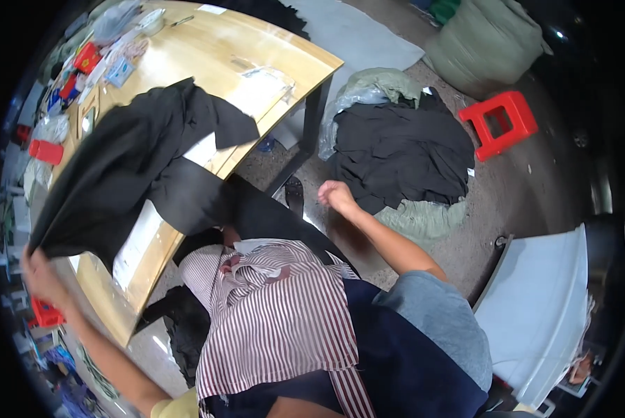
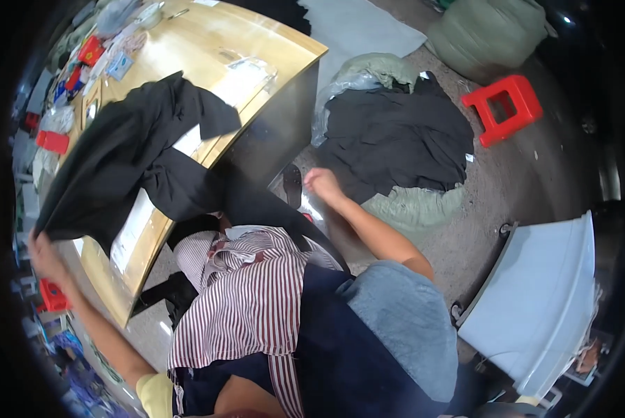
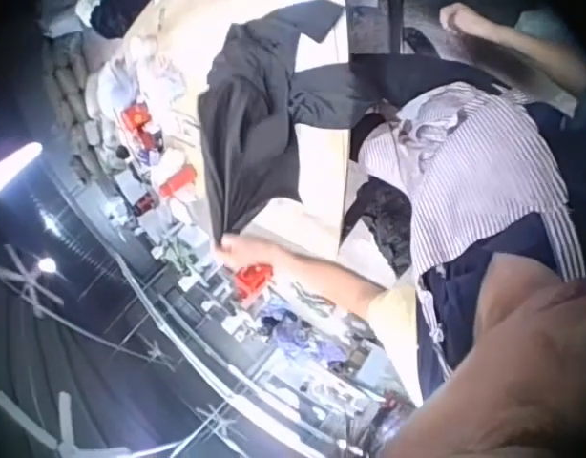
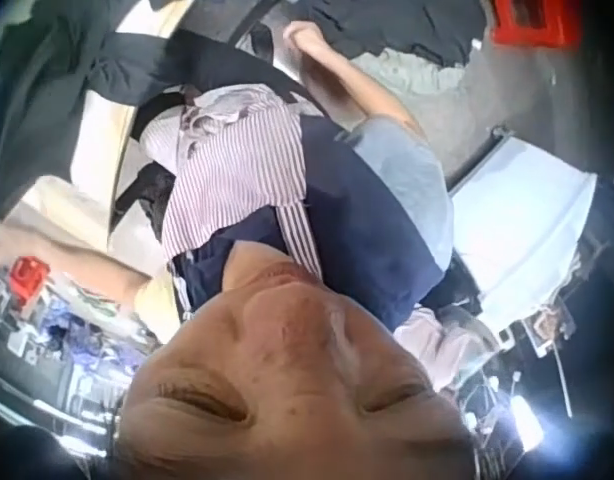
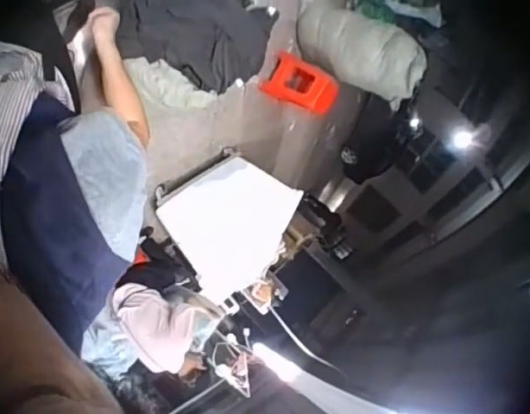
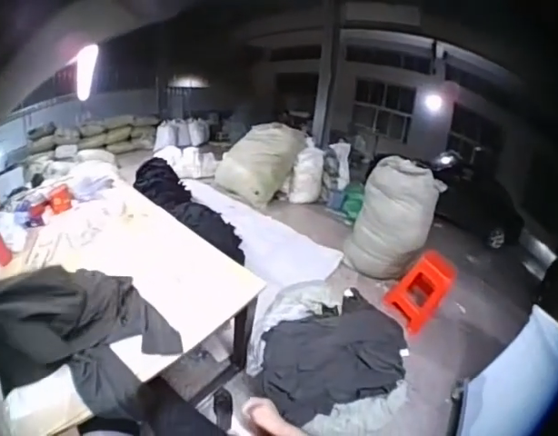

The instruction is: Marking specific points on dark fabric garments using a marking tool and a table guide.

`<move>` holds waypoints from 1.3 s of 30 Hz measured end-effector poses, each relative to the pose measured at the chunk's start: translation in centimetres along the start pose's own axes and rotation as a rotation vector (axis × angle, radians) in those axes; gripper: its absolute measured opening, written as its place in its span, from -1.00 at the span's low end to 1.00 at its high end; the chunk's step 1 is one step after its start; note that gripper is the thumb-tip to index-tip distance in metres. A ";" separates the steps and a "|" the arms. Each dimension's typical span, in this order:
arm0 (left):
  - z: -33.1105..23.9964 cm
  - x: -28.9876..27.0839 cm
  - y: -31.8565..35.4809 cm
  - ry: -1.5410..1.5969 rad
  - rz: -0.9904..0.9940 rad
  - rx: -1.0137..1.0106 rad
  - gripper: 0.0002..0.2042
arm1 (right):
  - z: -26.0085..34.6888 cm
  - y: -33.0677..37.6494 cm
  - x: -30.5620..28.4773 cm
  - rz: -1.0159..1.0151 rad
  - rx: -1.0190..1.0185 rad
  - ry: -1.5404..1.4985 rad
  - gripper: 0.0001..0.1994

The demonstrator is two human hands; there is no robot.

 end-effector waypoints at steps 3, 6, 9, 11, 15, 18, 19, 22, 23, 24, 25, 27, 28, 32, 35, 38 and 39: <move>20.9 -17.0 -1.5 -0.533 -0.416 -0.104 -0.67 | 6.1 -0.2 -0.8 -0.152 -0.575 1.103 -0.89; 30.6 -23.6 9.4 -0.419 -0.716 -0.434 -0.74 | 10.1 -3.0 -6.2 -0.085 -0.529 1.306 -0.61; 31.4 -23.8 14.2 -0.469 -0.573 -0.453 -0.75 | 10.5 -9.1 -10.9 -0.043 -0.295 1.483 -0.34; 31.5 -22.0 17.0 -0.476 -0.466 -0.472 -0.76 | 9.5 -12.3 -12.9 -0.073 -0.235 1.528 -0.13; 31.3 -18.6 23.1 -0.476 -0.269 -0.526 -0.77 | 7.2 -15.5 -12.6 -0.089 0.074 1.457 -0.10; 31.2 -15.3 26.9 -0.443 -0.117 -0.564 -0.78 | 5.4 -16.0 -14.1 -0.095 -0.006 1.512 -0.50; 31.2 -14.3 27.7 -0.432 -0.069 -0.570 -0.78 | 5.8 -15.8 -14.4 -0.102 -0.005 1.513 -0.50; 30.8 -10.4 28.8 -0.395 0.080 -0.570 -0.79 | 9.7 -12.4 -13.9 0.108 -0.254 1.451 -0.69; 30.6 -8.8 28.7 -0.378 0.130 -0.564 -0.80 | 11.2 -10.2 -13.1 0.167 -0.296 1.428 -0.74; 30.2 -6.4 28.5 -0.349 0.190 -0.552 -0.80 | 10.9 -8.1 -13.8 0.232 -0.408 1.414 -0.80; 29.7 -3.7 28.4 -0.318 0.252 -0.538 -0.80 | 9.5 -5.6 -14.7 0.293 -0.663 1.400 -0.83; 28.6 0.4 28.8 -0.274 0.364 -0.517 -0.81 | 8.3 -1.0 -14.2 0.446 -0.480 1.613 -0.71; 28.0 2.2 29.1 -0.253 0.418 -0.505 -0.81 | 8.3 0.7 -13.9 0.397 -0.432 1.619 -0.43; 25.3 7.1 31.3 -0.195 0.623 -0.470 -0.83 | 8.4 0.6 -12.3 0.375 -0.294 1.672 0.05; 23.3 9.5 32.4 -0.169 0.761 -0.434 -0.83 | 4.0 -3.2 -12.4 0.314 -0.257 1.853 0.13; 22.2 10.1 33.9 -0.161 0.881 -0.415 -0.84 | 3.6 -8.0 -12.2 0.295 -0.250 1.938 0.05; 21.8 10.0 34.8 -0.158 0.922 -0.414 -0.85 | 3.8 -9.6 -12.3 0.430 -0.193 1.918 -0.01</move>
Point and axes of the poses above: each hand's wrist, its own y-axis away from the middle knuckle, its own x-axis out of the palm, z = x × y, the point moved 1 cm from there along -y, towards the middle knuckle, and after that the axes turned 9 degrees about -x, right-handed, at the moved point
